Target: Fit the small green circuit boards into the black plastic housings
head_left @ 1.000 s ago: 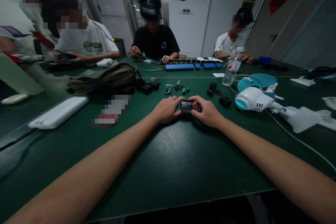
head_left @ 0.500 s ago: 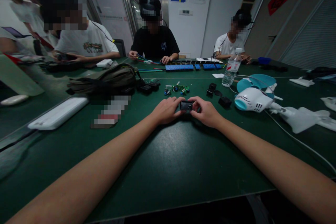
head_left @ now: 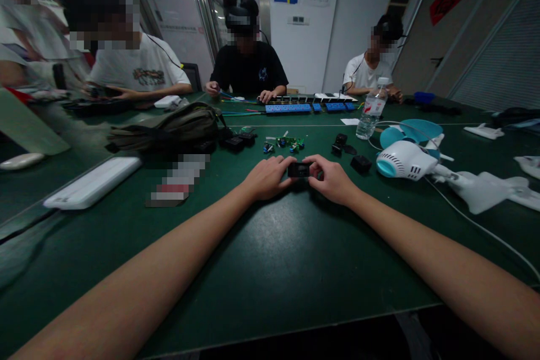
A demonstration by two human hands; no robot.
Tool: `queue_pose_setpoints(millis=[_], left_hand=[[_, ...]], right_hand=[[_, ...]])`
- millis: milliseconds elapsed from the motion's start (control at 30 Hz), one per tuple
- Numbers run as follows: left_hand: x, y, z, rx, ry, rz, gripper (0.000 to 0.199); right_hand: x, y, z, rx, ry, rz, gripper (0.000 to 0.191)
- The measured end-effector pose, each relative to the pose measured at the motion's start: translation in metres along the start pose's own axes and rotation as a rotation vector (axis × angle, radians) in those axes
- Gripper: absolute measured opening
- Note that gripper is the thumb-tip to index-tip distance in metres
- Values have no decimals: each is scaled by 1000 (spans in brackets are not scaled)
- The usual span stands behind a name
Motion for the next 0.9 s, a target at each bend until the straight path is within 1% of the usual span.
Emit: queue_pose_setpoints(millis=[200, 400, 800, 900], left_hand=[[-1, 1, 0, 7, -5, -19, 43], [-1, 0, 1, -4, -6, -22, 42], [-1, -1, 1, -11, -20, -10, 43], [0, -1, 0, -14, -23, -11, 43]], right_hand=[[-1, 2, 0, 1, 3, 30, 35], [-1, 2, 0, 10, 9, 49, 34], [0, 1, -2, 3, 8, 43, 33], [1, -1, -1, -15, -25, 23, 32]])
Point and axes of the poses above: each hand's wrist, its own x-axis towards the middle knuckle, its own z-axis out of the back of the hand, y = z × x, the point moved 1 cm from there along x, towards the middle knuckle, and after that the axes turned 7 degrees about y, right-handed, at the moved point
